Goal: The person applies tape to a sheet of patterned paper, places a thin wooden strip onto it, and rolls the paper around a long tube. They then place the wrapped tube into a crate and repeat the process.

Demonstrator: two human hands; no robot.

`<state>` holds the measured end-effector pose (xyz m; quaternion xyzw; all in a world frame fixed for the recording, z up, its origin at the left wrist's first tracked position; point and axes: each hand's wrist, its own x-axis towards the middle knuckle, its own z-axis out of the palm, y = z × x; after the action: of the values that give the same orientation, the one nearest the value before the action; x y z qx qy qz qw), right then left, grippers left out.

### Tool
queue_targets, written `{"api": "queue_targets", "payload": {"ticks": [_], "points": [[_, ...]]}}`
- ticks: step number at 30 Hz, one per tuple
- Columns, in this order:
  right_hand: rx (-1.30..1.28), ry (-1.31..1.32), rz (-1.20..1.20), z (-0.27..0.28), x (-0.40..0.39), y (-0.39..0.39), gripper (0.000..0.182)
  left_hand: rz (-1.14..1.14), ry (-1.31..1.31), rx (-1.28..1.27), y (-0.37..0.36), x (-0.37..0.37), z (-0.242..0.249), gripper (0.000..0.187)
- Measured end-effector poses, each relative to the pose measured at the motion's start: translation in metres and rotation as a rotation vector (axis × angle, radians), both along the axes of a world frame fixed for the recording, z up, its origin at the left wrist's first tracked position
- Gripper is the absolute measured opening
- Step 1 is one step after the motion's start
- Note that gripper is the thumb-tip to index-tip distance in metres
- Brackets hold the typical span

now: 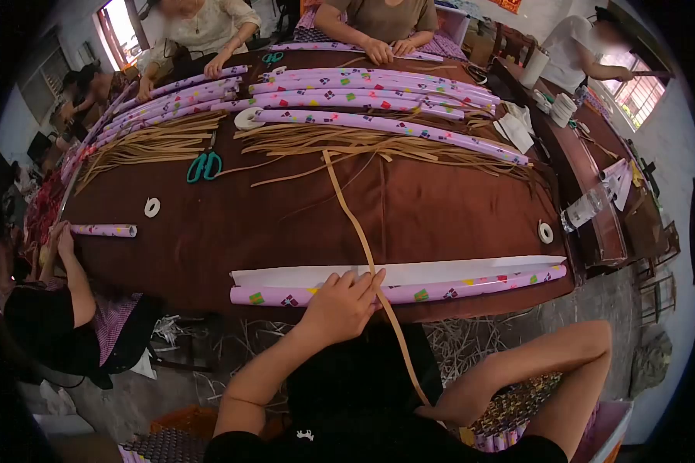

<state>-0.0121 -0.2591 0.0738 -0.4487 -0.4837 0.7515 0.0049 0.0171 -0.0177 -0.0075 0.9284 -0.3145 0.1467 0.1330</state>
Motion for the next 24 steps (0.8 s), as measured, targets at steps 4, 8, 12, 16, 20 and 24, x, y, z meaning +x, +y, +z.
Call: {"api": "queue_targets", "payload": {"ticks": [4, 8, 12, 16, 20, 24], "points": [[0.486, -0.428, -0.394, 0.041, 0.074, 0.044, 0.033, 0.003, 0.015, -0.002, 0.000, -0.001, -0.002, 0.057], [0.929, -1.344, -1.212, -0.008, 0.139, 0.105, 0.033, 0.008, -0.050, 0.008, -0.002, 0.001, -0.005, 0.058], [0.880, -1.778, -1.098, -0.089, 0.197, 0.140, 0.038, -0.011, -0.030, 0.013, 0.002, -0.003, -0.005, 0.063], [0.723, -1.580, -0.888, -0.078, 0.202, 0.150, 0.039, 0.020, -0.048, -0.004, -0.002, -0.004, -0.007, 0.058], [0.606, -1.471, -0.793, -0.056, 0.192, 0.166, 0.034, 0.032, -0.144, -0.015, -0.001, -0.005, -0.016, 0.057], [0.692, -1.415, -0.770, -0.057, 0.186, 0.165, 0.033, 0.044, -0.199, -0.030, -0.003, -0.002, -0.018, 0.057]]}}
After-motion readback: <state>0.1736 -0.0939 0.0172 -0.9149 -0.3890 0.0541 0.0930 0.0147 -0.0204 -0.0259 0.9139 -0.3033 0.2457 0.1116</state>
